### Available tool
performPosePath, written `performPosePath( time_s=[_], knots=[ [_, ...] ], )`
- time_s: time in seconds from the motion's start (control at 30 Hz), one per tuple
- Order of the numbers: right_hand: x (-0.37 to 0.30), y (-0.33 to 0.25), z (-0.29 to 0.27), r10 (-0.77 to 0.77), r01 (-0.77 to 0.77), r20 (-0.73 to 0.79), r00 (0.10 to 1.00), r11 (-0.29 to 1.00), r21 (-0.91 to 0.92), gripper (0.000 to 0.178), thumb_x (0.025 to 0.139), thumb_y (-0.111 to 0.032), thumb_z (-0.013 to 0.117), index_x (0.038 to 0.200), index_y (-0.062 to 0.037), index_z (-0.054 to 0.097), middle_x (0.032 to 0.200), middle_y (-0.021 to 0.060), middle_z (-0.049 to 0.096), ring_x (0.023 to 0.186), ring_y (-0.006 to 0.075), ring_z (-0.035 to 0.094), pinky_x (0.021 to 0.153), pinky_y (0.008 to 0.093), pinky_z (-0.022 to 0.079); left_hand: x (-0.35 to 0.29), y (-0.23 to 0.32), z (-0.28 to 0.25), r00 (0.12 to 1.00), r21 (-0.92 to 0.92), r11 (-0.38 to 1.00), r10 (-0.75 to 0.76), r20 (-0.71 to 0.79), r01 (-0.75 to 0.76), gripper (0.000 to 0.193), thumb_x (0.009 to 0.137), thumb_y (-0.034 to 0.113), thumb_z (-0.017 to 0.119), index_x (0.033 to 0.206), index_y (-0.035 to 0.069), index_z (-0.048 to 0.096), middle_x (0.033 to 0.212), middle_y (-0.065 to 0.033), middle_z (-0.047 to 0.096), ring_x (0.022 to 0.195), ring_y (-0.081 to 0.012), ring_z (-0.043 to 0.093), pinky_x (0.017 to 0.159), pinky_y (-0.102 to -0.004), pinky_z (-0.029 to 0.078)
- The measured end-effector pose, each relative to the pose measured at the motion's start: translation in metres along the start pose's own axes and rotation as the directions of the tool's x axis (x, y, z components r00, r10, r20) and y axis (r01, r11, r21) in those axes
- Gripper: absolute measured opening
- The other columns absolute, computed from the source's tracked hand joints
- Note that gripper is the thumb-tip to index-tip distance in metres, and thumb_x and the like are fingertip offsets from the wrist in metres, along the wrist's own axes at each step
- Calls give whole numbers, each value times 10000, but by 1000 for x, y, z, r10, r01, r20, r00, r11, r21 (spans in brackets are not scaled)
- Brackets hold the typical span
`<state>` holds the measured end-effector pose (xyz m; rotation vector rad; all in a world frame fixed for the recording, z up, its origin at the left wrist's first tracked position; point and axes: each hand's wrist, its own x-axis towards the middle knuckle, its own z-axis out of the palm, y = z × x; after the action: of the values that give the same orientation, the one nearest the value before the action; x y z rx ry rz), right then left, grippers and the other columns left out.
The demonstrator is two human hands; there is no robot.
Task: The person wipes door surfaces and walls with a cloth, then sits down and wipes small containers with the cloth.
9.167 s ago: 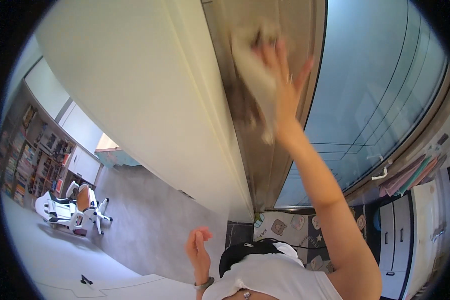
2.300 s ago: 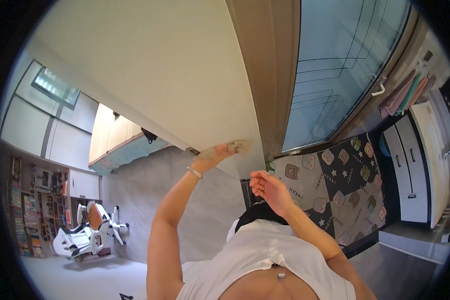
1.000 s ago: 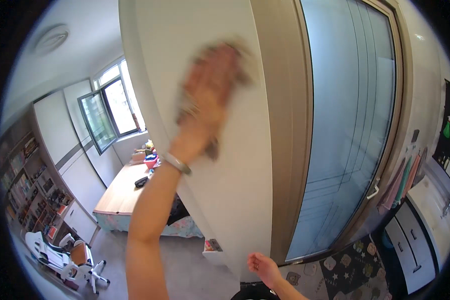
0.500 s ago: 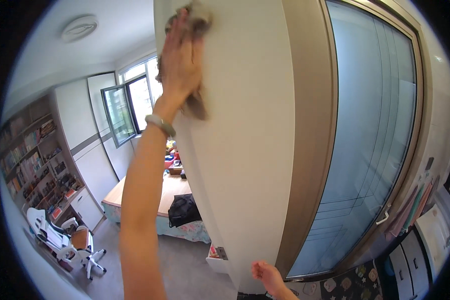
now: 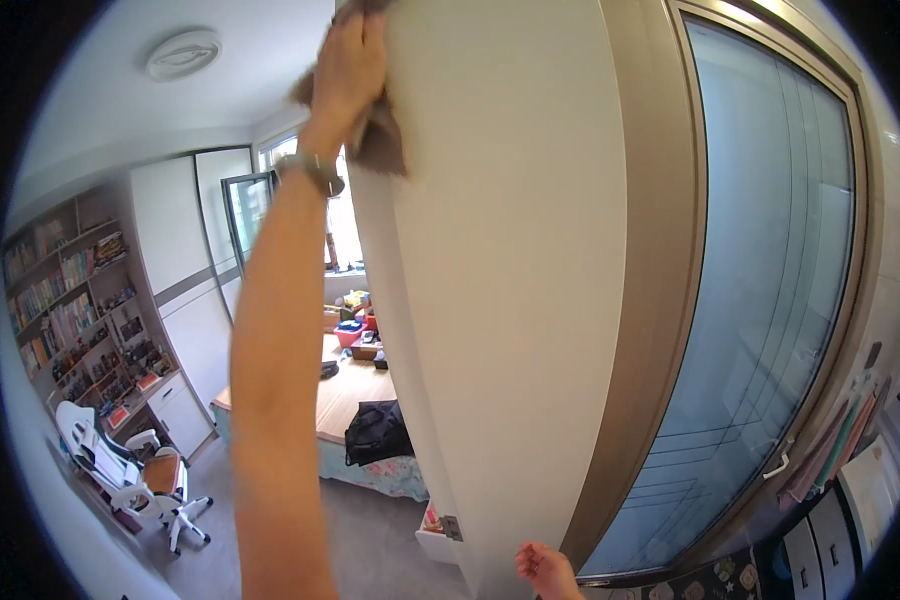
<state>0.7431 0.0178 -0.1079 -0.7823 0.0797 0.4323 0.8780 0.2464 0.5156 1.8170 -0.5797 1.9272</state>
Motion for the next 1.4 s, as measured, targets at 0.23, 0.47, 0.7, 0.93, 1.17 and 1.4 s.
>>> performPosePath(
  time_s=[0.23,0.47,0.7,0.93,1.17,1.4],
  knots=[
    [10,-9,2,-54,54,8,998,998,-10,225,936,-277,575,1051,-91,630,880,-1,629,826,129,571,764,260,446,-123,-2,11,961,57,960,275,-40,-272,385,974,164,422,1292,-43,488,1354,-225,490,1233,-376,469,1061,-423,348],
    [9,9,23,31,-30,19,999,999,-45,203,936,-301,581,1021,-120,618,880,-16,618,830,113,566,768,268,448,-35,-45,-19,829,629,586,529,181,-511,263,954,136,384,1048,44,612,1130,-133,614,1088,-285,565,1067,-448,335],
    [-2,9,20,21,-22,-12,1000,997,-80,219,932,-338,589,1007,-134,617,849,-30,607,798,110,567,763,270,451,-89,-19,-7,886,321,843,463,-25,-432,346,977,203,393,1188,-25,547,1196,-237,579,1108,-394,522,1015,-474,358],
    [2,29,5,86,-86,-8,996,988,-130,261,927,-350,595,1063,-130,627,917,-18,645,843,114,589,788,288,459,-59,-32,-15,851,587,638,489,191,-498,339,952,194,447,1219,4,536,1292,-154,552,1224,-276,498,1084,-437,288],
    [-13,9,23,14,-23,-75,997,993,-117,309,912,-342,570,1008,-53,628,867,40,637,775,145,566,733,290,439,-30,-17,12,972,268,945,141,189,-189,378,987,243,359,1048,-62,573,1166,-258,589,1049,-405,564,992,-483,370],
    [-18,27,19,74,-84,-65,995,984,-158,290,928,-318,522,1017,-54,601,867,53,611,758,160,545,727,282,424,-338,-9,-14,957,9,984,168,235,-175,832,921,634,361,1412,-38,339,1530,-273,192,1404,-487,160,1121,-581,177]
  ],
)
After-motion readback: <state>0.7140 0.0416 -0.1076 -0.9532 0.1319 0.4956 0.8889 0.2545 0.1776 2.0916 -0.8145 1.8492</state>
